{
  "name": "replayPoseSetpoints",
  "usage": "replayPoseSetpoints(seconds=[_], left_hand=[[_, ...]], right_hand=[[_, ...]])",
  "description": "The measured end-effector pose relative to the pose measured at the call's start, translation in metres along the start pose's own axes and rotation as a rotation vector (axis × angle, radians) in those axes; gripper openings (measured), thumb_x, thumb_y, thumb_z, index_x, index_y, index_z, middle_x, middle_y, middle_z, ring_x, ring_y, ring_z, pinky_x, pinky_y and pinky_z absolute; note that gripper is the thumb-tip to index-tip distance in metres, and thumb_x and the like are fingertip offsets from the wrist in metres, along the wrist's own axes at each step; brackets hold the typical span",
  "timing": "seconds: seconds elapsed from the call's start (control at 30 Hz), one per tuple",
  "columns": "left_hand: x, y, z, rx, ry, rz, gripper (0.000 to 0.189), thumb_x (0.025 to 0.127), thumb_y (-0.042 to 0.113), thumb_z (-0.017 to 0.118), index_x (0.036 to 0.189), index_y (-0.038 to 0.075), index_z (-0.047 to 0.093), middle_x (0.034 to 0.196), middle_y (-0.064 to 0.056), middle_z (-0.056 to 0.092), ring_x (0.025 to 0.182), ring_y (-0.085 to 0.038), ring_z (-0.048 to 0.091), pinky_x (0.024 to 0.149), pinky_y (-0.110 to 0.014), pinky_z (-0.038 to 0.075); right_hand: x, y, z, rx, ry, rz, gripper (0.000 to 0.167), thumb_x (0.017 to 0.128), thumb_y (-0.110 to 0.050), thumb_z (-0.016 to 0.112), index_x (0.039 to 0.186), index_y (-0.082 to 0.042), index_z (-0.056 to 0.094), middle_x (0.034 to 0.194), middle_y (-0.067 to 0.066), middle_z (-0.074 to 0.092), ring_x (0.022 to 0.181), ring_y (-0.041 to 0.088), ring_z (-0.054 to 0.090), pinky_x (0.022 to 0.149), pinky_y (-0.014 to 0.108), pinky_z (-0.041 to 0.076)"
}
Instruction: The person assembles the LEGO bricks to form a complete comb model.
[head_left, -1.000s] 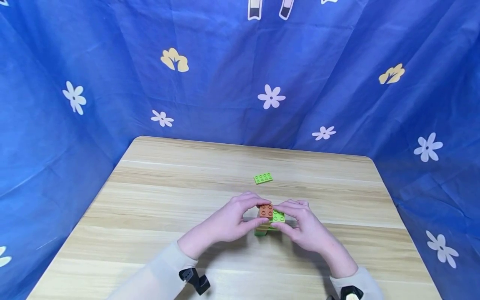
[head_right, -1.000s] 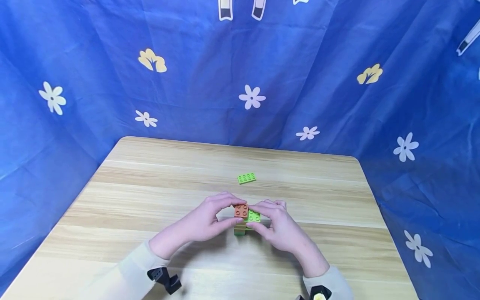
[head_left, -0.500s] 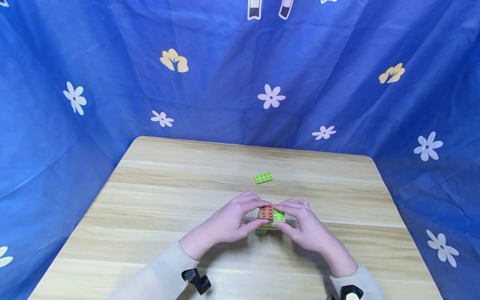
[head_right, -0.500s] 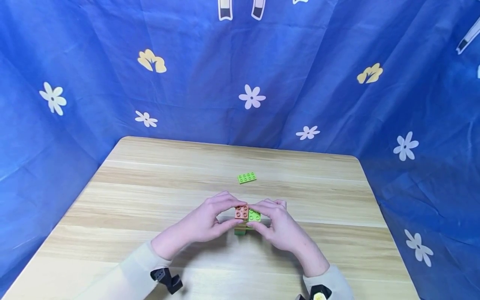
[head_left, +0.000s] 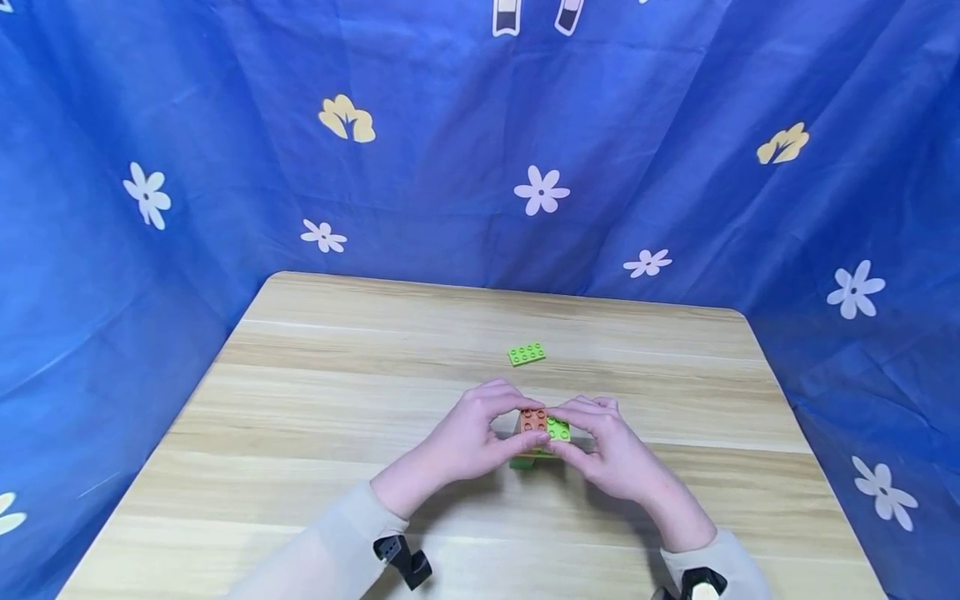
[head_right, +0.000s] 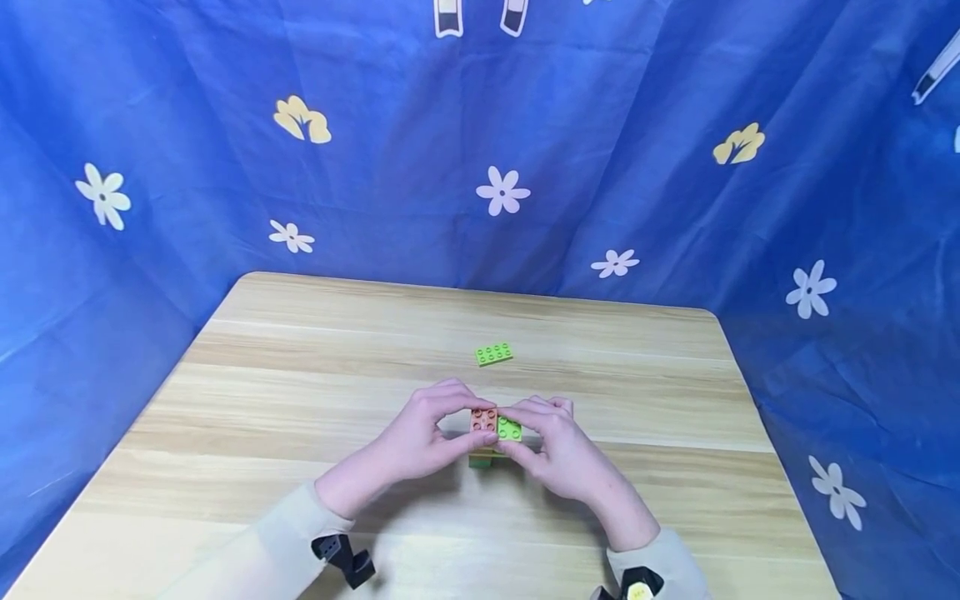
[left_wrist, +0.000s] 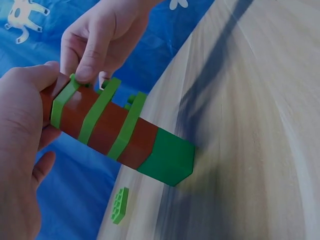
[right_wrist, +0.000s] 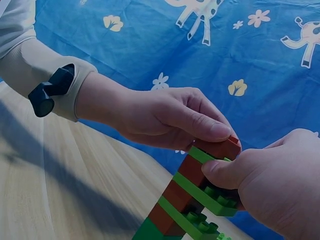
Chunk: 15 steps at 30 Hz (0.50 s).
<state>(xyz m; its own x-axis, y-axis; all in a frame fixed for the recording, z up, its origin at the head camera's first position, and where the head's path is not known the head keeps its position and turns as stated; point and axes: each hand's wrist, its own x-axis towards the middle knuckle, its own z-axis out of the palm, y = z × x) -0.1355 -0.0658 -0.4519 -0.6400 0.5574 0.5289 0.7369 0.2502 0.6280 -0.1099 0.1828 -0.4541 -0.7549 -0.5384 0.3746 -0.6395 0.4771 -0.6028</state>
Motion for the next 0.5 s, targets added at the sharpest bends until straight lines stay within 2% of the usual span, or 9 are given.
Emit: replayPoseSetpoints(seconds=[0.27, 0.5], left_hand=[[-0.0008, -0.0019, 0.0006, -0.012, -0.011, -0.026, 0.033, 0.093, 0.035, 0.084, 0.117, 0.013, 0.078, 0.101, 0.011, 0.071, 0.098, -0.004, 0.064, 0.091, -0.028, 0.055], [-0.0034, -0.0042, 0.0035, -0.041, 0.009, -0.021, 0.033, 0.092, 0.033, 0.085, 0.117, 0.013, 0.078, 0.102, 0.010, 0.072, 0.099, -0.006, 0.066, 0.091, -0.031, 0.057]], right_hand=[[-0.0008, 0.0020, 0.0022, 0.002, 0.019, -0.025, 0.043, 0.093, -0.022, 0.083, 0.134, -0.012, 0.072, 0.123, -0.009, 0.073, 0.114, 0.013, 0.067, 0.102, 0.044, 0.036], [-0.0003, 0.0028, 0.0026, 0.007, 0.020, -0.026, 0.044, 0.094, -0.023, 0.083, 0.134, -0.013, 0.073, 0.123, -0.010, 0.073, 0.114, 0.011, 0.066, 0.100, 0.040, 0.036]])
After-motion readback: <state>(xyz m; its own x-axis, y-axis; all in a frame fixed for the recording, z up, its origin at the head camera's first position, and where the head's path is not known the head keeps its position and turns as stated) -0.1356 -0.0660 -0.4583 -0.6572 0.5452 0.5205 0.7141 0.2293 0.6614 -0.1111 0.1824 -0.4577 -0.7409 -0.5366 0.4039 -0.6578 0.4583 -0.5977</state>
